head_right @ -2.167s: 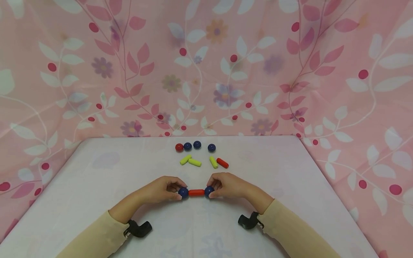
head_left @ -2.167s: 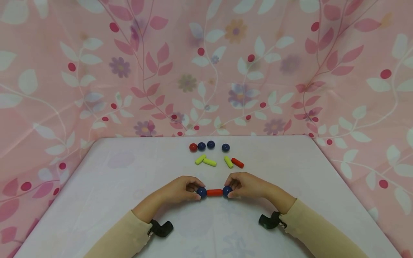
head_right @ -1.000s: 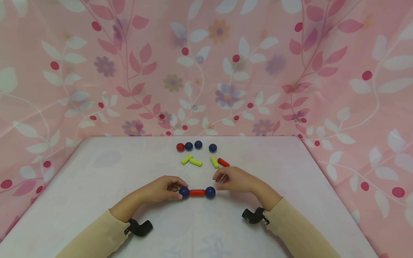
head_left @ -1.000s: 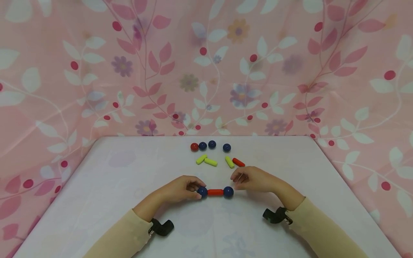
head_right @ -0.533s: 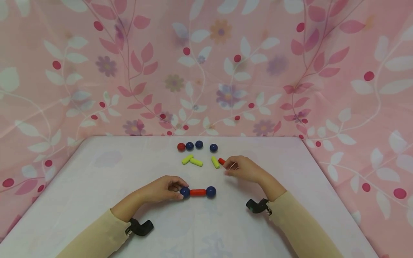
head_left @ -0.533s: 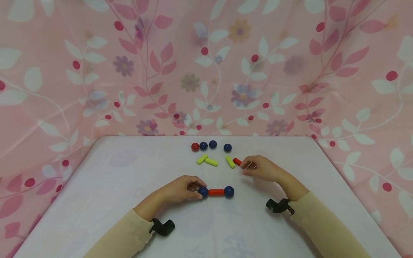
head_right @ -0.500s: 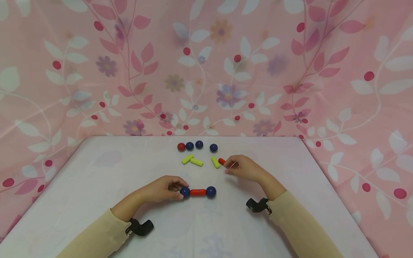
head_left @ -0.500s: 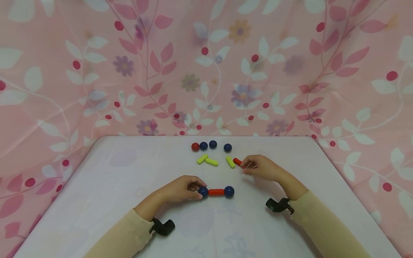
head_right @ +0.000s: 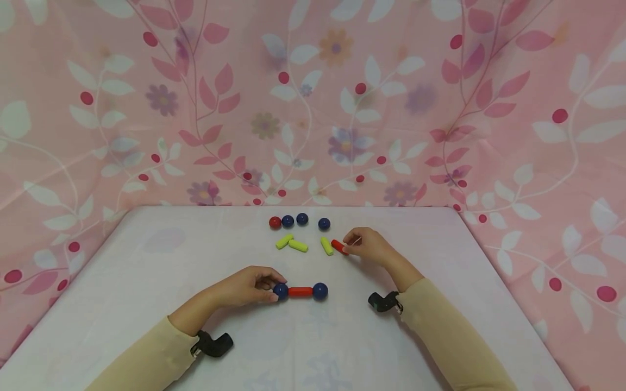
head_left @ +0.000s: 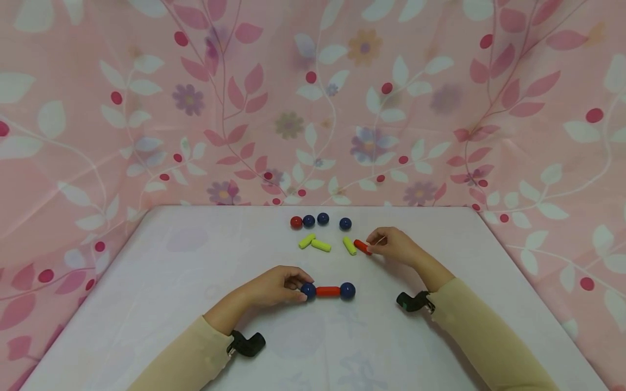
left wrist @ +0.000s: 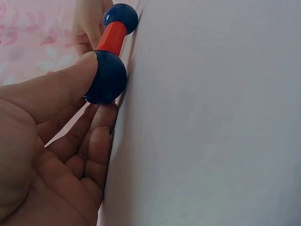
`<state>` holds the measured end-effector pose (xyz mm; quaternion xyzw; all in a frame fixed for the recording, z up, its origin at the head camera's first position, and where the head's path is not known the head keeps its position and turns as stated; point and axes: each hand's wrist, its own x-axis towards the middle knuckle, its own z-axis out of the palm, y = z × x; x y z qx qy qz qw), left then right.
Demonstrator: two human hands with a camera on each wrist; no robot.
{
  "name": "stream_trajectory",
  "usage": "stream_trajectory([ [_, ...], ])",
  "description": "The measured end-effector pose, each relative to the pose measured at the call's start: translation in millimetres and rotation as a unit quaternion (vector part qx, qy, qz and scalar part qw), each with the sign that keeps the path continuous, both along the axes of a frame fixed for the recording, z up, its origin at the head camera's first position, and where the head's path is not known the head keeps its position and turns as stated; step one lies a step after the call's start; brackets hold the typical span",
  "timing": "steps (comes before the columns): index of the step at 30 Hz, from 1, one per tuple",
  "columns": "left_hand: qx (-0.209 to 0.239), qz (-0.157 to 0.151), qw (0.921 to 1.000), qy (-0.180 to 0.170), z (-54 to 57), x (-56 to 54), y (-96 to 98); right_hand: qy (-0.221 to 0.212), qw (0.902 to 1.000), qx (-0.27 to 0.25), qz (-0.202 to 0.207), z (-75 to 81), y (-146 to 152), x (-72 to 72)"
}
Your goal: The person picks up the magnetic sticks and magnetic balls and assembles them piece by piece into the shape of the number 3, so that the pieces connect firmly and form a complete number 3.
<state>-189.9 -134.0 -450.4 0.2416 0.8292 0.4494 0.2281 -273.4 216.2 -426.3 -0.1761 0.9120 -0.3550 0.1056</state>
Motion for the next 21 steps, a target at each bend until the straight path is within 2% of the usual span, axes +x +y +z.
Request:
stream_trajectory([
  [9,0.002,0.005,1.0,-0.006,1.7,1.4,-0.3,-0.015,0.9997,0.015,-0.011,-6.2,-11.2,-10.7],
  [21,-0.002,0.006,0.9999,-0.012,-0.3,-1.6,0.0,-0.028,0.9992,0.027,-0.012,-8.7,-18.6,-17.0],
])
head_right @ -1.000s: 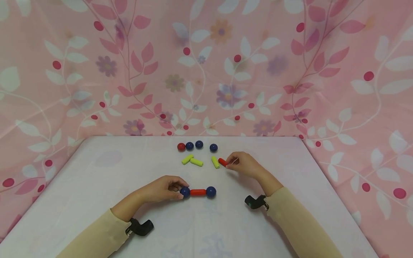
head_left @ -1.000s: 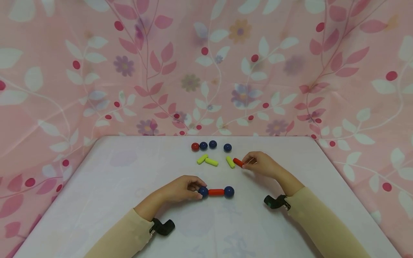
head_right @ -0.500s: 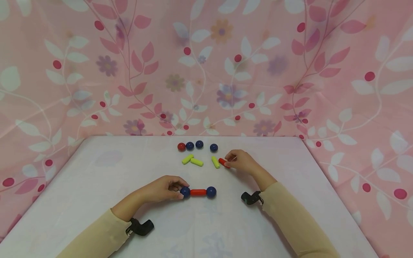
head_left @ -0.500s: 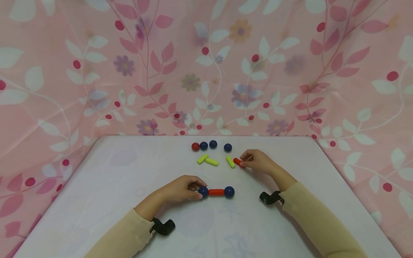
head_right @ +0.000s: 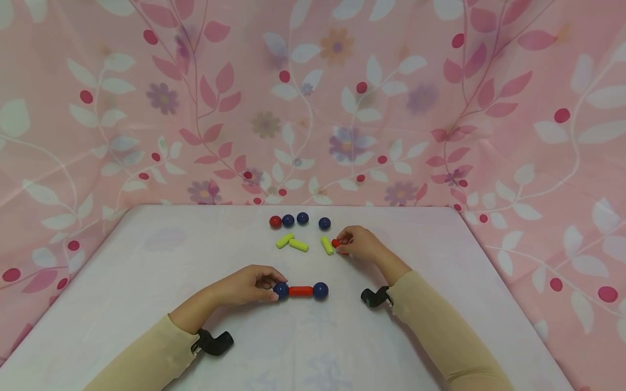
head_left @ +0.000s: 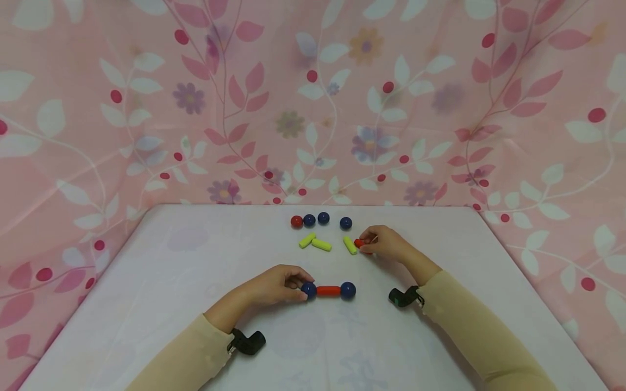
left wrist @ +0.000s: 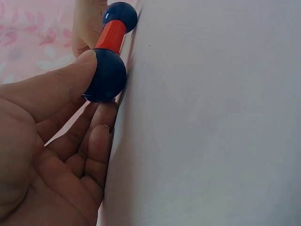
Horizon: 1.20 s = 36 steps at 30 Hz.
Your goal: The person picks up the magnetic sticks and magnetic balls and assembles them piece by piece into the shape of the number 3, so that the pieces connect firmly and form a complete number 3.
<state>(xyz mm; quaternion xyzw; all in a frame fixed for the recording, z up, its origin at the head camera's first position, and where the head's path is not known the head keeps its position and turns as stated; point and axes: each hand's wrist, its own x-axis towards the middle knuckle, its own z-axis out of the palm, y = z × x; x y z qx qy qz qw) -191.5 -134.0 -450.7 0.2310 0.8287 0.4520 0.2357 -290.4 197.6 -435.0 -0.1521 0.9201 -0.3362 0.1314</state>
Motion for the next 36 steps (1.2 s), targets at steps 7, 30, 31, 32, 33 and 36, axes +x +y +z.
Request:
stream_trajectory([
  [7,0.0,-0.002,1.0,0.006,0.0,-2.1,0.1,-0.002,0.9998,0.019,-0.006,2.4,-1.2,-0.4],
  [30,-0.002,-0.002,1.0,0.0,2.3,0.5,0.1,0.008,0.9999,0.015,0.001,1.9,3.8,9.9],
  [31,-0.002,-0.002,1.0,0.0,2.6,0.7,0.1,0.008,0.9999,0.012,0.001,2.0,4.0,10.9],
  [32,-0.001,-0.003,1.0,0.0,2.7,0.8,0.1,0.01,0.9999,0.011,0.002,2.3,4.1,11.9],
  [33,0.0,-0.004,1.0,0.001,2.8,0.8,0.1,0.011,0.9999,0.01,0.003,2.5,4.1,12.8],
  [36,0.0,-0.004,1.0,0.003,2.9,0.8,0.6,0.016,0.9998,0.007,0.003,2.8,5.2,15.8],
])
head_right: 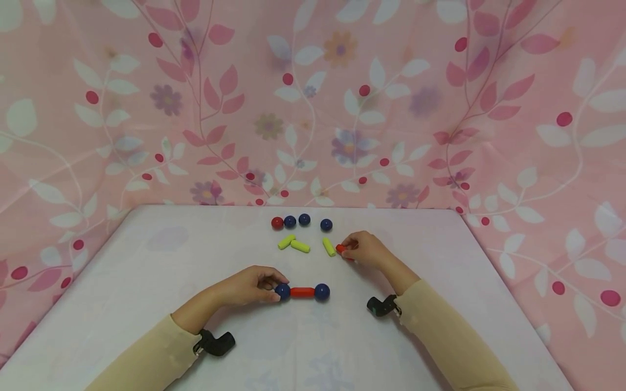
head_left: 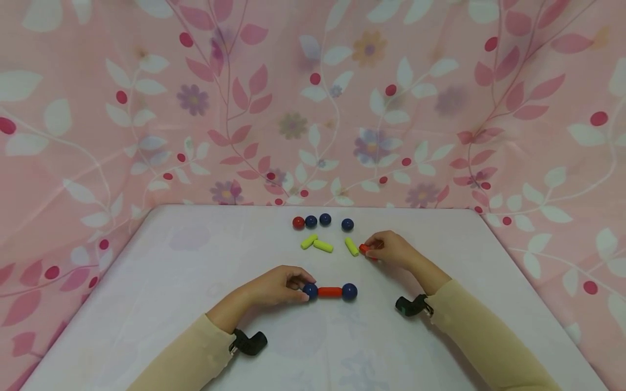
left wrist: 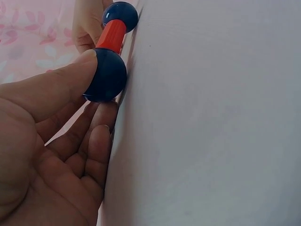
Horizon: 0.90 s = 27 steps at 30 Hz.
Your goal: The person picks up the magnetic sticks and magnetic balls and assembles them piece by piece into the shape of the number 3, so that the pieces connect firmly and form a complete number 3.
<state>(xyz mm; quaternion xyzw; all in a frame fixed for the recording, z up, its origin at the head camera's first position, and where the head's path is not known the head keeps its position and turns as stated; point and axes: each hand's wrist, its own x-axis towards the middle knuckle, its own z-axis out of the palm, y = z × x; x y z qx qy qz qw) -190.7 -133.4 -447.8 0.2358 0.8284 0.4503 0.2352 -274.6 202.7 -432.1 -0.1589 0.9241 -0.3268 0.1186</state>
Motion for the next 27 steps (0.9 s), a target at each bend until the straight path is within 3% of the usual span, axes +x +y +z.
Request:
stream_trajectory([
  [8,-0.002,0.003,1.0,0.003,1.4,1.3,0.8,-0.003,0.9999,-0.004,-0.012,4.9,2.6,10.2],
  [17,-0.001,0.005,1.0,0.002,1.6,1.1,0.6,-0.079,0.9937,-0.07,-0.037,9.0,-4.5,23.8],
  [27,-0.006,0.005,1.0,0.003,1.2,0.6,1.0,-0.108,0.9868,-0.113,-0.043,7.5,-19.2,37.2],
])
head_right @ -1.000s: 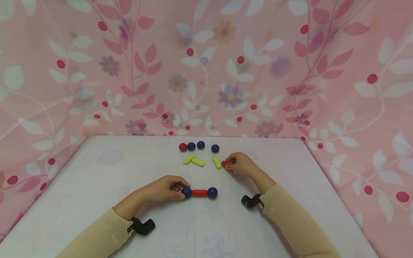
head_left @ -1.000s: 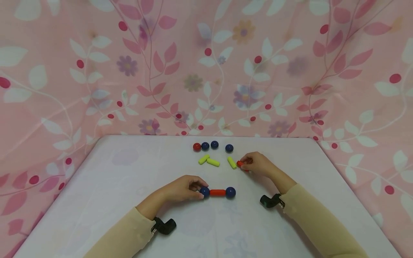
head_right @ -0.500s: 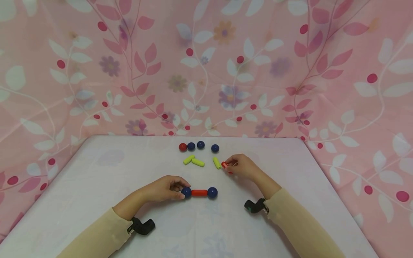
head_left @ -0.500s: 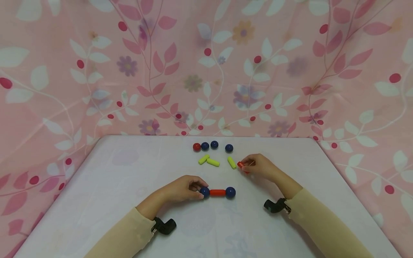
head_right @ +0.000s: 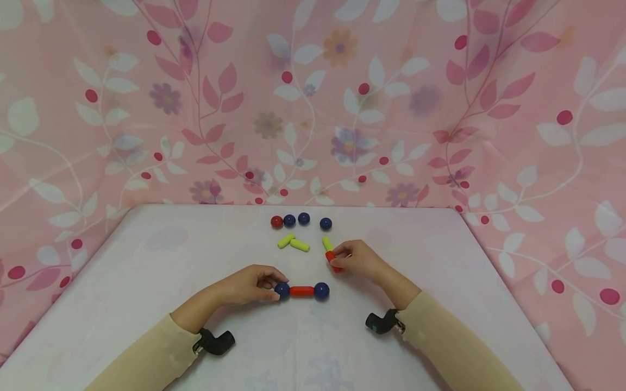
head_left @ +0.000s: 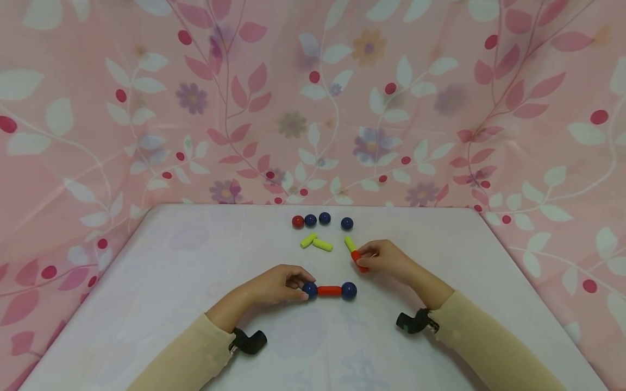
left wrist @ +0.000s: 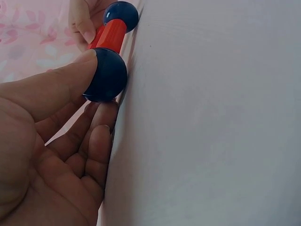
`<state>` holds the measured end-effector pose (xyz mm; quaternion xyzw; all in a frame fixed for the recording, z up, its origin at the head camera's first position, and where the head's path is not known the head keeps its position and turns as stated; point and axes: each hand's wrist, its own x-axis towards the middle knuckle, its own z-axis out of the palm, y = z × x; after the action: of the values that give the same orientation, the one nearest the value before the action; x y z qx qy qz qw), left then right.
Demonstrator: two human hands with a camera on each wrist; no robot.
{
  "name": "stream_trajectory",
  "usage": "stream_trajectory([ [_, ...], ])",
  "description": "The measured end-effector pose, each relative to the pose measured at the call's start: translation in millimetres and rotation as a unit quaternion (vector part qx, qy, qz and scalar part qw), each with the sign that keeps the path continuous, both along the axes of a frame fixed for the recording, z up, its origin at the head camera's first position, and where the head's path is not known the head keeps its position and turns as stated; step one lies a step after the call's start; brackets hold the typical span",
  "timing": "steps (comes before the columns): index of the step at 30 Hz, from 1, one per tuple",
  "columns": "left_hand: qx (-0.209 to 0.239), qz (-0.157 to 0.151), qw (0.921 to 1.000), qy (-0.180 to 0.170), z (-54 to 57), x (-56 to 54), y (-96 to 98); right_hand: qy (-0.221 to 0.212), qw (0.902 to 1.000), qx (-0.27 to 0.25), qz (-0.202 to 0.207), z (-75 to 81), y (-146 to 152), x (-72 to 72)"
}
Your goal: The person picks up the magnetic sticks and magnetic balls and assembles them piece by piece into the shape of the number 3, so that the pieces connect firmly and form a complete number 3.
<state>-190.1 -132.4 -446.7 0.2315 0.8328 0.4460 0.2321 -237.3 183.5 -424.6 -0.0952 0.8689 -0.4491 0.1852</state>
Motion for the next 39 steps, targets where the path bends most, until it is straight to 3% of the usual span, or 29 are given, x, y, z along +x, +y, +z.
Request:
stream_trajectory([
  [12,-0.007,0.004,1.0,-0.001,1.7,-0.7,0.4,-0.05,0.9968,-0.06,-0.015,-10.2,-10.8,4.1],
  [22,-0.009,0.007,0.9999,-0.003,3.6,0.3,1.2,-0.108,0.9834,-0.141,-0.034,-16.6,-21.0,9.8],
  [39,-0.008,0.002,0.9999,0.006,-2.0,-1.6,0.3,-0.126,0.9828,-0.107,-0.083,-20.6,-28.1,15.4],
])
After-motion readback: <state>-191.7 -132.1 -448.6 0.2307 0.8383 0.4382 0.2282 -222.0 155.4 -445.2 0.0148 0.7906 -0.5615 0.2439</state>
